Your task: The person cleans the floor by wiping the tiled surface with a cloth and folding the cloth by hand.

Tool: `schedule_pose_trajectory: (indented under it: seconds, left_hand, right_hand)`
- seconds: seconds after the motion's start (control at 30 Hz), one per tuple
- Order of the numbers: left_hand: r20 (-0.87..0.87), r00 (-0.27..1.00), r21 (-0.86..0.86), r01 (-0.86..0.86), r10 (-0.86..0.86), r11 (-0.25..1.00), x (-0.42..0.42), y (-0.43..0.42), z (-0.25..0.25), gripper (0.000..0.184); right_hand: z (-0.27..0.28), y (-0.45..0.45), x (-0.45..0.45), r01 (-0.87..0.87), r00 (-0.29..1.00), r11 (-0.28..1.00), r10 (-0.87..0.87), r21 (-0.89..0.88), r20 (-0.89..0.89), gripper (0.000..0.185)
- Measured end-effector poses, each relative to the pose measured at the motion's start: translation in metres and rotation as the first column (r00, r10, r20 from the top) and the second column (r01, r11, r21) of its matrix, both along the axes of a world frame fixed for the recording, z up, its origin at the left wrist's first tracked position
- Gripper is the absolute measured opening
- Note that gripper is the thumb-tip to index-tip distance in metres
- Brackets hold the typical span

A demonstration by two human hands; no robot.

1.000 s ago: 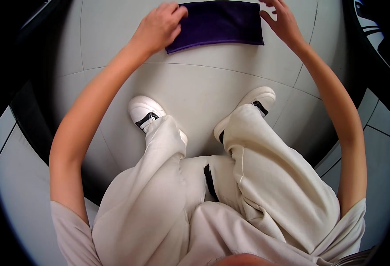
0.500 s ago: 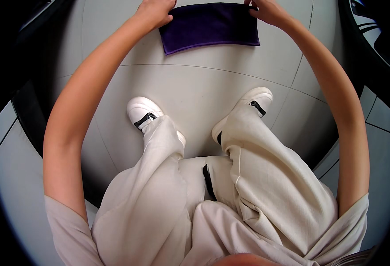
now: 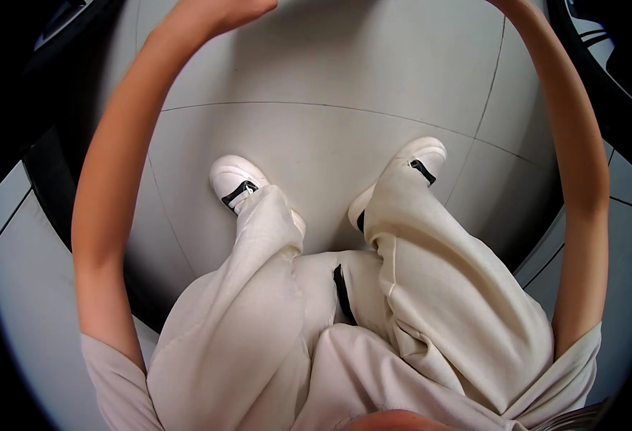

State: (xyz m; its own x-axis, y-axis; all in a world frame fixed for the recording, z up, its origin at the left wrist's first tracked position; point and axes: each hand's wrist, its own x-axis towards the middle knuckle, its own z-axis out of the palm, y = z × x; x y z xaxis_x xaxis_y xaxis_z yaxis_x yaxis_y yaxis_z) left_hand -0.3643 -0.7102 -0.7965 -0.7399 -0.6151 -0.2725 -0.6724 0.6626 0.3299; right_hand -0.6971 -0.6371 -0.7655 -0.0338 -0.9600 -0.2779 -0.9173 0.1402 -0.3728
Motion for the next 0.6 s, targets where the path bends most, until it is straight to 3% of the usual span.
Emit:
schedule_pose_trajectory:
  seconds: [0.03,0.07,0.13,0.2,0.27,0.37,0.4,0.47,0.6]
  left_hand:
    - [0.039,0.998,-0.094,0.055,-0.052,0.994,-0.001,0.005,-0.001,0.042]
    - [0.044,0.998,-0.084,0.055,-0.051,0.995,-0.003,0.013,-0.005,0.042]
    - [0.171,0.965,-0.158,0.223,-0.196,0.962,-0.006,0.042,-0.023,0.024]
    - [0.107,0.970,-0.144,0.234,-0.220,0.962,-0.006,0.075,-0.072,0.027]
    - [0.117,0.958,-0.104,0.273,-0.261,0.956,-0.007,0.089,-0.081,0.027]
    - [0.192,0.922,-0.002,0.342,-0.336,0.940,-0.008,0.115,-0.102,0.028]
    - [0.187,0.904,-0.019,0.394,-0.383,0.919,-0.009,0.120,-0.107,0.029]
    - [0.184,0.883,-0.036,0.445,-0.432,0.895,-0.010,0.122,-0.111,0.030]
    - [0.147,0.902,-0.015,0.412,-0.406,0.911,-0.008,0.123,-0.120,0.031]
  right_hand:
    - [-0.009,0.004,-0.006,-0.126,0.988,0.980,0.110,-0.157,-0.104,0.014]
    - [-0.018,0.008,-0.009,-0.259,0.955,0.920,0.200,-0.292,-0.218,0.014]
    - [-0.029,0.019,-0.006,-0.190,0.978,0.964,0.168,-0.188,-0.123,0.016]
    - [-0.053,0.028,-0.008,-0.186,0.978,0.974,0.172,-0.125,-0.114,0.018]
    - [-0.074,0.048,-0.015,-0.255,0.964,0.963,0.246,-0.087,-0.103,0.017]
    - [-0.088,0.073,-0.012,-0.224,0.962,0.972,0.232,0.076,-0.143,0.016]
    - [-0.104,0.082,-0.014,-0.141,0.975,0.977,0.165,0.158,-0.151,0.021]
    - [-0.080,0.080,0.011,0.029,0.953,0.921,0.091,0.388,-0.287,0.020]
    - [-0.117,0.091,-0.014,0.006,0.963,0.968,0.062,0.252,-0.262,0.023]
